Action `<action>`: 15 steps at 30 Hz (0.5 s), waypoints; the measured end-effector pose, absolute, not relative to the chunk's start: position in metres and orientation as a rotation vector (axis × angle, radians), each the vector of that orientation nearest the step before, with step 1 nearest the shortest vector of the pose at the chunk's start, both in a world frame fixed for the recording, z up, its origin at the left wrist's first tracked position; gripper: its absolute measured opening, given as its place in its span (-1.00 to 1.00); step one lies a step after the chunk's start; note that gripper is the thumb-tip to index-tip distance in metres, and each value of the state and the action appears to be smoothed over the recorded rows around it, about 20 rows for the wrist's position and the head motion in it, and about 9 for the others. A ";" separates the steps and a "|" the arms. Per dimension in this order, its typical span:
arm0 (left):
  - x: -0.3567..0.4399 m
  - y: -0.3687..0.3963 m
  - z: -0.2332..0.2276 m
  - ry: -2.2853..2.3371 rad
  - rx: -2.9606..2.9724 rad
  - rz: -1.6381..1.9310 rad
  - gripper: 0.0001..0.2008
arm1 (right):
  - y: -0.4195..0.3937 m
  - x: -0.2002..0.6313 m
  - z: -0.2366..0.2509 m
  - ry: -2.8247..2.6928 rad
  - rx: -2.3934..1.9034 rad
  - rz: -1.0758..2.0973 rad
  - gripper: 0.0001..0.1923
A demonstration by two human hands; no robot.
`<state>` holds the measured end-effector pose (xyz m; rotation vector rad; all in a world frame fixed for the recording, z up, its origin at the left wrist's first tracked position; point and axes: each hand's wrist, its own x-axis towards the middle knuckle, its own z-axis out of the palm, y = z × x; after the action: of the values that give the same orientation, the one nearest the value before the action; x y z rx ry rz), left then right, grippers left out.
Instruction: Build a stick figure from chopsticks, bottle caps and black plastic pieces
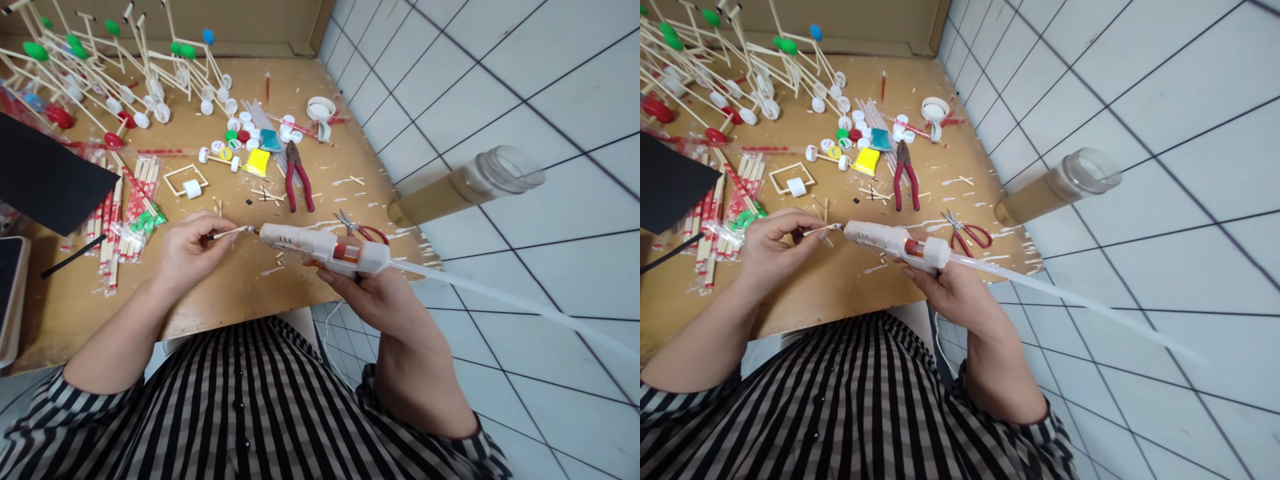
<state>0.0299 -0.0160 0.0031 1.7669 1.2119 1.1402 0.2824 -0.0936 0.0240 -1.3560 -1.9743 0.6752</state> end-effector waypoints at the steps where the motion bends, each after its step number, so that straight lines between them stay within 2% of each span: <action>1: 0.029 -0.016 0.003 1.195 1.785 1.150 -0.93 | -0.094 0.283 0.024 -1.983 -1.359 0.660 -0.82; 15: 0.026 -0.013 -0.013 1.034 2.211 1.332 -0.87 | -0.093 0.283 0.027 -2.053 -1.338 0.591 -0.77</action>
<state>0.0263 -0.0134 -0.0127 2.2113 1.0338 1.3318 0.2832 -0.0934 0.0270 -1.3382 -2.0534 0.5905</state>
